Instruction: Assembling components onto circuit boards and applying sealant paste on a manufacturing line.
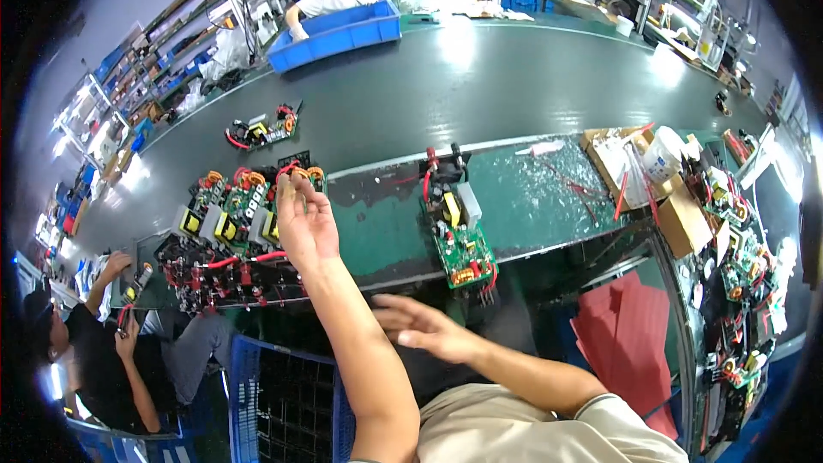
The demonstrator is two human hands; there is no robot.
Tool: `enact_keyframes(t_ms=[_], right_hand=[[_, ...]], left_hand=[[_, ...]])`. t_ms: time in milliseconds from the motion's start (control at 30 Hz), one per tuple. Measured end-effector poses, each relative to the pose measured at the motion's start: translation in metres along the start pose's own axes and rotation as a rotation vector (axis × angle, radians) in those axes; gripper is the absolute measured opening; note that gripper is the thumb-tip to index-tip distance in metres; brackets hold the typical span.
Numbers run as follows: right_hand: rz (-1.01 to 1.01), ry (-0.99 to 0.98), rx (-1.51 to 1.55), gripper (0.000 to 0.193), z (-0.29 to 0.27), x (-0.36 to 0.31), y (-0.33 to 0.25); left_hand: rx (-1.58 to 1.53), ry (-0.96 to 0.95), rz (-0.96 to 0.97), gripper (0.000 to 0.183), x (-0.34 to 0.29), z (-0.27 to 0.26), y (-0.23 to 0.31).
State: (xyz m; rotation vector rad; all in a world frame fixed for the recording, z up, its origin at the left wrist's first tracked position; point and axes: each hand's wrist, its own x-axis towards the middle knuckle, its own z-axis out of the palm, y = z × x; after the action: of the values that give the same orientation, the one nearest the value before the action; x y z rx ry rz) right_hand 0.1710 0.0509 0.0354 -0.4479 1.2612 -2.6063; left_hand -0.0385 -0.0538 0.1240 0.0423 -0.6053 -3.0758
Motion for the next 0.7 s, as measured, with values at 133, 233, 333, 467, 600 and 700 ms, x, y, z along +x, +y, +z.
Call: enact_keyframes(t_ms=[133,233,333,467,600,700], right_hand=[[0.171,0.105,0.234,0.069,0.019,0.016,0.009],[0.341,0.079,0.414,0.068,0.015,0.002,0.039],[0.617,0.064,0.552,0.075,0.024,-0.018,0.038],[0.758,-0.252,0.84,0.084,0.012,-0.04,0.07],[0.912,-0.317,0.714,0.087,0.002,-0.036,0.056],[0.852,-0.486,0.34,0.068,-0.004,-0.026,0.047]], left_hand=[[-0.047,0.016,-0.033,0.027,0.018,0.003,0.006],[-0.056,0.051,0.023,0.025,0.036,0.003,0.024],[-0.071,-0.015,0.09,0.024,0.057,0.004,0.039],[-0.146,-0.201,0.111,0.023,0.074,0.013,0.058],[-0.169,-0.249,0.17,0.022,0.079,0.02,0.061],[-0.245,-0.36,0.161,0.02,0.085,0.007,0.064]])
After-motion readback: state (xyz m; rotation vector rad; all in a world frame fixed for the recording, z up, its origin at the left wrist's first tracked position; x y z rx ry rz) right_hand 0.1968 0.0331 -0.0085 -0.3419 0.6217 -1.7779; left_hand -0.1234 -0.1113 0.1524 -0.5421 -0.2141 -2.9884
